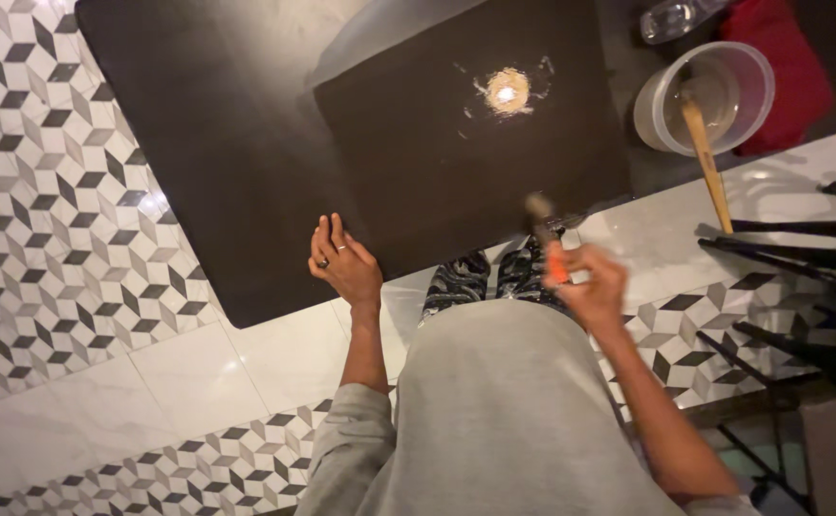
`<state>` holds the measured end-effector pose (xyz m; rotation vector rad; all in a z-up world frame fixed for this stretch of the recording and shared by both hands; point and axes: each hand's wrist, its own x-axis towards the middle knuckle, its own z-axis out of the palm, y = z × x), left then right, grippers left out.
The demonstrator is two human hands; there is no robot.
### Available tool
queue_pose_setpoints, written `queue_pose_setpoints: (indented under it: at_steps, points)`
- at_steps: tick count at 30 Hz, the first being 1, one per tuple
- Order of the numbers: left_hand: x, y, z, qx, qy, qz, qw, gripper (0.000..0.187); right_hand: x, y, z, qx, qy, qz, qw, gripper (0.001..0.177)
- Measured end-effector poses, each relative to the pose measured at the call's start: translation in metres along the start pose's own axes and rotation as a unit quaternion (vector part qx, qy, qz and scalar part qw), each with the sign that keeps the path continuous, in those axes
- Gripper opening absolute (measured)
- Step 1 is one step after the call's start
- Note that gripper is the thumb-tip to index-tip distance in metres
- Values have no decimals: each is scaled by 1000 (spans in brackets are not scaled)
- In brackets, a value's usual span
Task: The person uses a brush to apply a liquid from a container onto a dark tabletop, spreading it across the surface. They then use a red cloth to wipe the table clean.
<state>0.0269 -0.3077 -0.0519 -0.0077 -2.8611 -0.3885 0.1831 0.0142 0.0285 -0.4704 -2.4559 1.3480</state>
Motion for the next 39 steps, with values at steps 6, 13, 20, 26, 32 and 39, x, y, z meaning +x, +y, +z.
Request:
queue_pose_setpoints:
  at_steps: [6, 13, 20, 26, 32, 39]
  points:
    - [-2, 0, 4, 9, -8, 5, 1000, 40, -10, -15, 37, 49, -26, 11, 998, 32]
    - [-1, 1, 2, -6, -9, -4, 1000, 40, -13, 53, -41, 17, 144, 155, 977, 31]
    - [-1, -2, 5, 0, -2, 1, 1000, 40, -4, 52, -52, 92, 156, 92, 979, 29]
    - [7, 1, 19, -12, 17, -16, 1000, 33, 18, -5, 18, -31, 11, -55, 998, 33]
    - [10, 5, 18, -13, 44, -25, 999, 30, 114, -31, 62, -45, -65, -148, 986, 31]
    - [15, 7, 14, -26, 33, -59, 997, 30, 186, -56, 87, -56, -104, -198, 973, 29]
